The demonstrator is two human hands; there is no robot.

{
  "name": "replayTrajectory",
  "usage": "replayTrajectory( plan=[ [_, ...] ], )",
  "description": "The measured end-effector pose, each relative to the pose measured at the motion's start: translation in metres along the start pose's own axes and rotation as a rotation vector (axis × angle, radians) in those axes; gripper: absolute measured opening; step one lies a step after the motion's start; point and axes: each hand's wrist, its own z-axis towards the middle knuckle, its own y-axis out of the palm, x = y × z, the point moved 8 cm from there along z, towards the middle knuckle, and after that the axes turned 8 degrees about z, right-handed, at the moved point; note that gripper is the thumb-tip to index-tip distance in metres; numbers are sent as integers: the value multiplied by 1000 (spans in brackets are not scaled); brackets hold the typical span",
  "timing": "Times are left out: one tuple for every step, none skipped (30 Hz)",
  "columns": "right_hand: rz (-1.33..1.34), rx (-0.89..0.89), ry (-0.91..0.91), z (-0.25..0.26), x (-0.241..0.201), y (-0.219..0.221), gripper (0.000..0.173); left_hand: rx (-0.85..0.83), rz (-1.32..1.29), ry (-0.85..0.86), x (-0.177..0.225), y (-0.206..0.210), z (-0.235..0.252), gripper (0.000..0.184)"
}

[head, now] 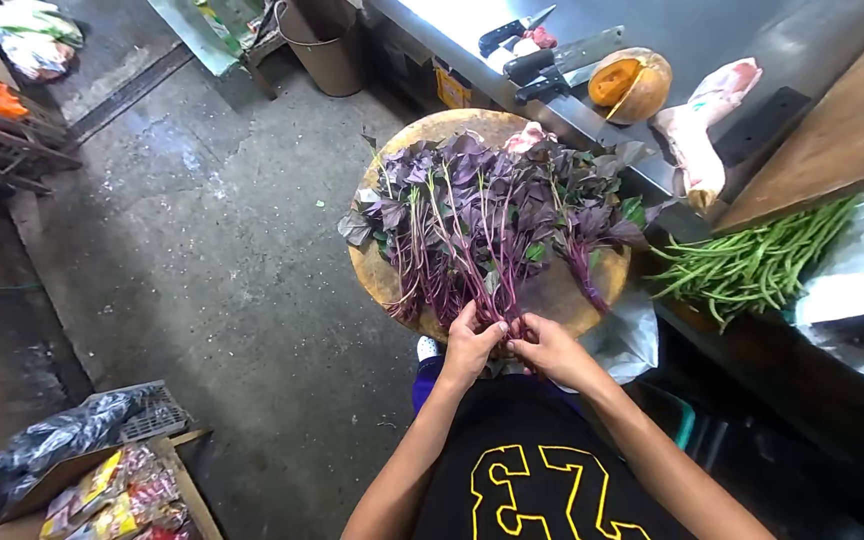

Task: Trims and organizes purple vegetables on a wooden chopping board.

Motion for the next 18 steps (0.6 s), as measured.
replayTrajectory(
  plan=[
    [-49,5,-6,1,-1,-2,26,6,33,-17,0,-1,0,60],
    [-119,10,-13,2,-1,-5,27,14,63,-33,1,-2,-1,60],
    [-201,8,-19,3,-1,-7,28,18,86,-49,2,-3,-1,60],
    [-285,-2,-17,4,-1,-8,30,22,102,-60,2,-4,-2,60],
    [-355,-18,-7,5,-1,-8,31,29,114,-69,3,-5,-3,60],
    [-401,-29,-1,6,0,-8,31,44,127,-79,3,-6,-5,61],
    [-417,-38,-2,6,0,-8,31,67,142,-92,3,-8,-6,62],
    [-413,-41,-7,6,0,-10,31,92,157,-104,2,-10,-6,63],
    [-389,-37,-12,6,-1,-13,31,114,170,-111,1,-13,-6,63],
    [-350,-40,-13,5,-3,-15,31,133,177,-115,0,-15,-5,62],
    [-310,-45,-10,4,-6,-17,30,145,174,-116,0,-17,-3,61],
    [-289,-41,-7,3,-8,-19,29,155,168,-109,1,-18,-3,62],
    [-287,-22,-6,2,-10,-19,29,160,161,-101,4,-18,-3,65],
    [-291,9,-11,3,-11,-20,29,163,143,-93,7,-17,-4,70],
    [-295,47,-19,4,-11,-20,30,166,117,-83,12,-15,-5,76],
    [-293,83,-32,5,-11,-19,31,168,90,-72,16,-13,-6,78],
    [-283,118,-53,6,-11,-17,32,169,70,-63,19,-11,-6,79],
    [-269,150,-76,7,-12,-16,32,171,56,-58,21,-10,-6,80]
  ],
)
